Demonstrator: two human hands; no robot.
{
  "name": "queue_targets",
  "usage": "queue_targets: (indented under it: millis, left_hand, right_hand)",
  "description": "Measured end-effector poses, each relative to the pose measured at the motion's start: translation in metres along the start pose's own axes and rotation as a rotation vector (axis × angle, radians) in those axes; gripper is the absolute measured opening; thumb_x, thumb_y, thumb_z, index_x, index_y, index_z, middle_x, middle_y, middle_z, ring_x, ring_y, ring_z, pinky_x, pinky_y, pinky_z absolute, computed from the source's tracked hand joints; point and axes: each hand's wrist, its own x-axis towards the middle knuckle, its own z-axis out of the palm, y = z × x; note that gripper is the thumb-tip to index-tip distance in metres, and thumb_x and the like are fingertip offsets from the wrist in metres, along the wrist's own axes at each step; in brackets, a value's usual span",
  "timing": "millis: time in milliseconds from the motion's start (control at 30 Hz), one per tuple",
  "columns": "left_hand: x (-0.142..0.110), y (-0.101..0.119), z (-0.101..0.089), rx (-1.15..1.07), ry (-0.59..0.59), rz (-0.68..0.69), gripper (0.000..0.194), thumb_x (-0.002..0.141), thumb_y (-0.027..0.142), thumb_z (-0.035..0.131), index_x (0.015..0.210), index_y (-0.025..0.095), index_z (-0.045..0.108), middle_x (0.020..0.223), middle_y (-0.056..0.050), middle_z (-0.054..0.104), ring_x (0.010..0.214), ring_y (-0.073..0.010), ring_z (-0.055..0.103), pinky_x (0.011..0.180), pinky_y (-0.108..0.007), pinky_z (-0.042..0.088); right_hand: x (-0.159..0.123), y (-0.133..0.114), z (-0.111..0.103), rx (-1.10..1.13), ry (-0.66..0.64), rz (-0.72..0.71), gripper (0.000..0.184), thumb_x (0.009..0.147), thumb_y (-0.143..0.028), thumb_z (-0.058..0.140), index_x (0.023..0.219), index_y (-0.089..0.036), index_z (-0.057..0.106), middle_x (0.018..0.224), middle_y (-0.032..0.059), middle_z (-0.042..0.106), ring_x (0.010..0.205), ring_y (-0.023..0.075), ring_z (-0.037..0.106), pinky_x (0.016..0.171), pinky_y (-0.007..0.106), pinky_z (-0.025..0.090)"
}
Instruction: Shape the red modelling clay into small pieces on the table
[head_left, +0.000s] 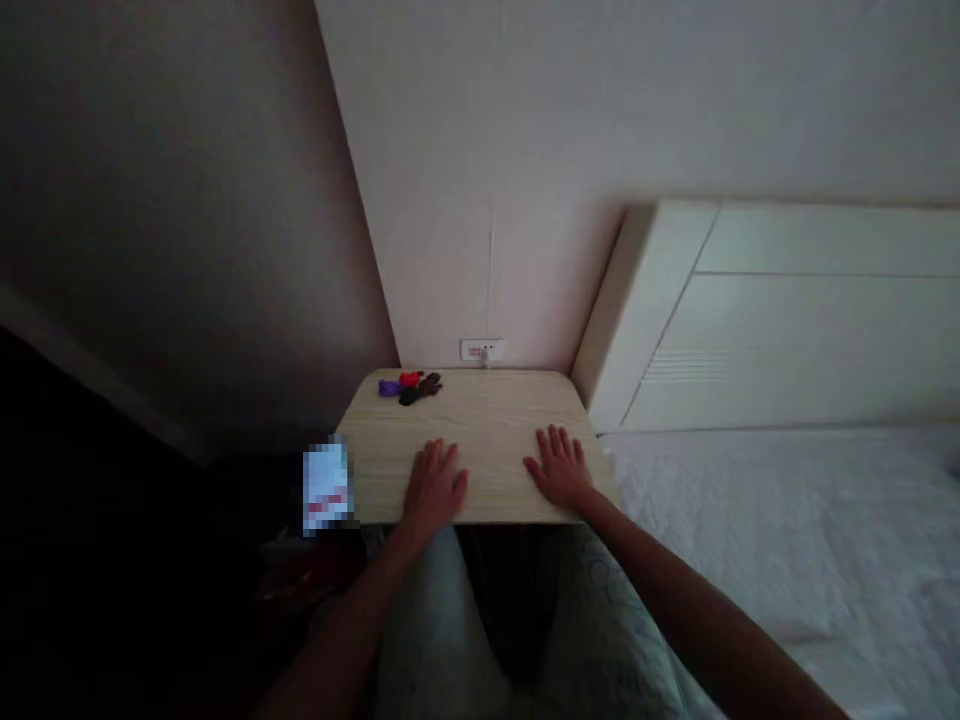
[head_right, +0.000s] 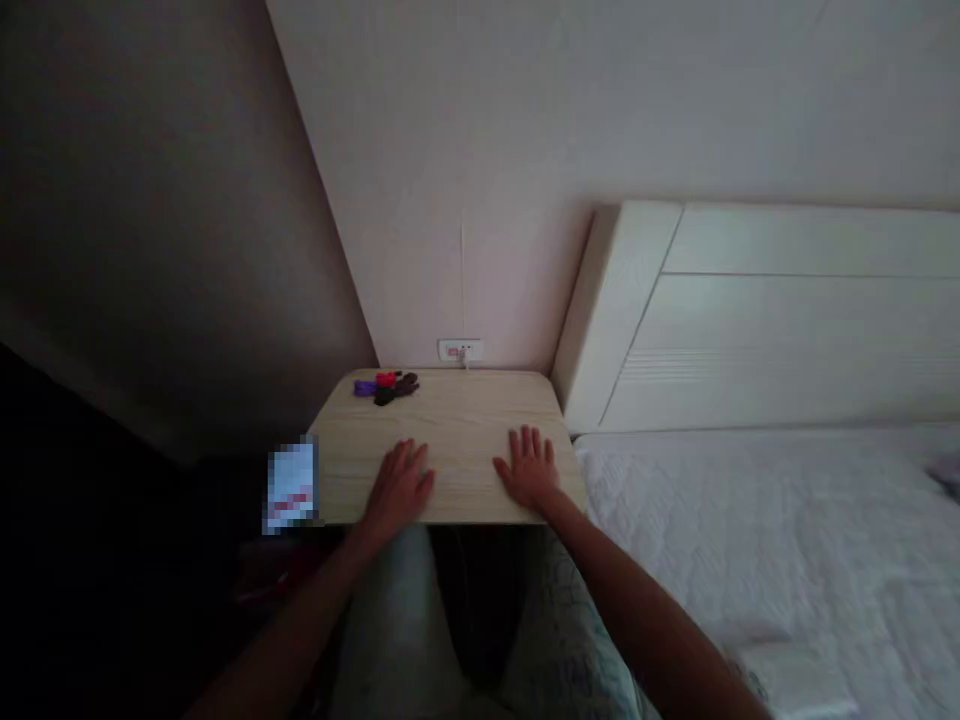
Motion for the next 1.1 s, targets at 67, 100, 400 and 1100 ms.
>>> queue_targets:
  millis: [67, 100, 400, 1100]
  left_hand:
    - [0.014, 0.008, 0.001, 0.008, -0.010, 0.010, 0.059, 0.102, 0.041, 0.037, 0.151, 0.010, 0.045, 0.160, -0.023, 0.039, 0.151, -0.0384, 0.033, 0.124, -0.054, 0.023]
    - [0.022, 0.012, 0.002, 0.006, -0.012, 0.019, 0.060, 0.102, 0.043, 0.037, 0.152, 0.011, 0.043, 0.160, -0.022, 0.038, 0.151, -0.0389, 0.032, 0.123, -0.055, 0.023]
    - [0.103, 0.034, 0.028, -0.103, 0.056, 0.149, 0.047, 0.099, 0.028, 0.041, 0.142, 0.012, 0.052, 0.152, -0.020, 0.048, 0.146, -0.0341, 0.039, 0.122, -0.053, 0.029]
    - [0.165, 0.027, 0.018, -0.149, -0.045, -0.116, 0.039, 0.101, 0.035, 0.036, 0.095, 0.022, 0.073, 0.088, -0.010, 0.077, 0.079, -0.0251, 0.070, 0.070, -0.035, 0.045]
  right_hand:
    - [0.013, -0.007, 0.000, 0.015, -0.008, -0.038, 0.074, 0.103, -0.057, 0.028, 0.162, -0.012, 0.024, 0.169, 0.0179, 0.018, 0.158, 0.0365, 0.014, 0.125, 0.054, 0.011]
    - [0.020, -0.011, 0.001, 0.023, -0.007, -0.057, 0.074, 0.103, -0.056, 0.028, 0.162, -0.013, 0.024, 0.169, 0.0174, 0.017, 0.158, 0.0360, 0.014, 0.125, 0.054, 0.011]
    - [0.090, -0.047, 0.008, 0.135, 0.082, -0.223, 0.061, 0.104, -0.041, 0.032, 0.157, -0.011, 0.037, 0.165, 0.0199, 0.030, 0.155, 0.0340, 0.025, 0.125, 0.050, 0.017]
    - [0.161, -0.063, 0.008, 0.511, 0.309, -0.360, 0.023, 0.094, -0.018, 0.051, 0.097, -0.014, 0.073, 0.094, 0.0140, 0.072, 0.093, 0.0262, 0.061, 0.086, 0.035, 0.047]
